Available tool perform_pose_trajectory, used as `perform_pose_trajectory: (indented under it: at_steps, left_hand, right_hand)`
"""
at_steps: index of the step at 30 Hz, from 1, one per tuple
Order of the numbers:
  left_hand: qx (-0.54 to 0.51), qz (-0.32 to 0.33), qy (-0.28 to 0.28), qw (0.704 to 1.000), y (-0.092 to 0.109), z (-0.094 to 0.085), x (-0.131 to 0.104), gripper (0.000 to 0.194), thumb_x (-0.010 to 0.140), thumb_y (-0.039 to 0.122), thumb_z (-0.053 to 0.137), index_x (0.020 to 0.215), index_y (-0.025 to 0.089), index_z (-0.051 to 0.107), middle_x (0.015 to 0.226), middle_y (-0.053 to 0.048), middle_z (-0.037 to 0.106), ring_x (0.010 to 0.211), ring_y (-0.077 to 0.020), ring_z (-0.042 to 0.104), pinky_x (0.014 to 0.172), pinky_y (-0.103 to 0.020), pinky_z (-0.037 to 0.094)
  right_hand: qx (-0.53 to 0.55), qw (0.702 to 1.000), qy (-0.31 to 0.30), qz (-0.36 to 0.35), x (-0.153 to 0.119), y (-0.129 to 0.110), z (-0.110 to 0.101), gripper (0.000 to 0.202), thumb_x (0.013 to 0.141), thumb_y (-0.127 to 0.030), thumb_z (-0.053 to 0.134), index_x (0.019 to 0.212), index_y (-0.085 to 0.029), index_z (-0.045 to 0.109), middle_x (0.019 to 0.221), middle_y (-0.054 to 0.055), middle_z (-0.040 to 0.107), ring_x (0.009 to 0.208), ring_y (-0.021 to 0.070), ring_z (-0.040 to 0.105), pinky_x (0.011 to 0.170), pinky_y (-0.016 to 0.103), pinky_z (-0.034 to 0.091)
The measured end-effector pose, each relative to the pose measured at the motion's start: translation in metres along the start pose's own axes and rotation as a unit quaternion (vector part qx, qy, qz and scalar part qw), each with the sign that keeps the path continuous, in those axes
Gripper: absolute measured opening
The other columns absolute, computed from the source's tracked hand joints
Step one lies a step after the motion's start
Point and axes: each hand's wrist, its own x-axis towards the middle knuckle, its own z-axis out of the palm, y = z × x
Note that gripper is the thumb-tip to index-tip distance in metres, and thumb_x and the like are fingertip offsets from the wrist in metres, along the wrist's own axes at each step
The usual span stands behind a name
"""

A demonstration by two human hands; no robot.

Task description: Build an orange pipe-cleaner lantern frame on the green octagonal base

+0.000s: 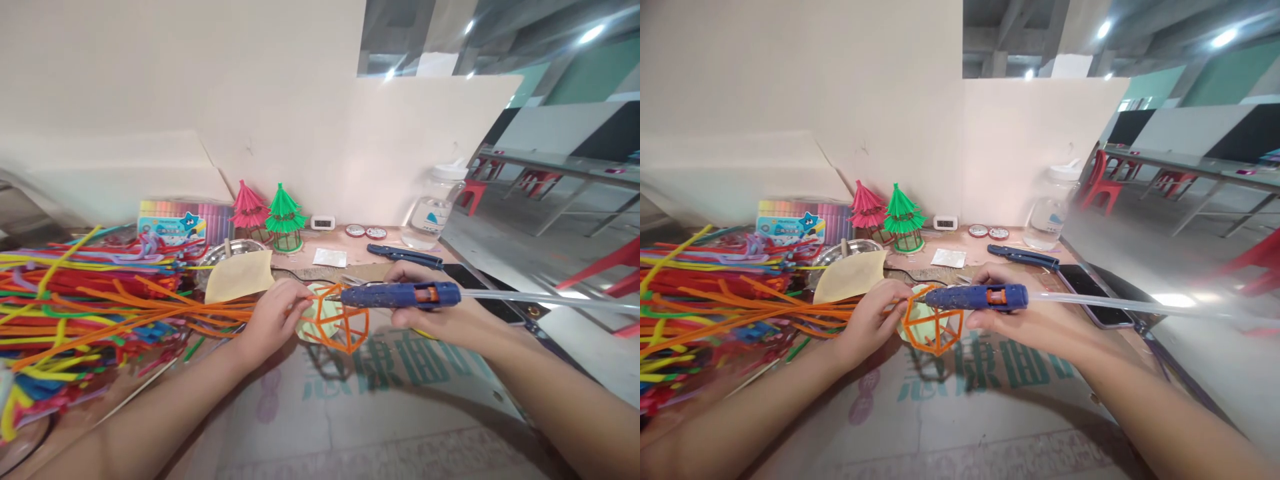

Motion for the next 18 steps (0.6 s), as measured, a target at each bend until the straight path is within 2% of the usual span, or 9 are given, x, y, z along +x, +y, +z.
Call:
perform_pose_trajectory:
  at_steps: [8,18]
  left_hand:
    - [0.008,0.011,-0.003,1.0,0.0022,-0.0003,0.0016,0.013,0.098,0.022,0.047,0.096,0.02,0.06,0.094,-0.007,0.069,0.091,-0.0209,0.063,0.082,-0.033,0.05]
    - [0.013,0.007,-0.007,1.0,0.0018,-0.0009,-0.0004,0.013,0.098,0.024,0.047,0.095,0.02,0.059,0.095,-0.008,0.069,0.092,-0.0212,0.062,0.082,-0.034,0.05]
  right_hand:
    - [-0.011,1.0,0.013,0.0,-0.0012,-0.0024,0.0028,0.031,0.073,-0.045,0.076,0.082,-0.022,0.059,0.07,-0.002,0.059,0.061,0.0136,0.052,0.052,0.023,0.035]
    - [-0.018,1.0,0.022,-0.008,0.0025,-0.0051,0.0037,0.04,0.07,-0.055,0.076,0.077,-0.021,0.057,0.064,-0.002,0.056,0.057,0.0127,0.047,0.05,0.024,0.032]
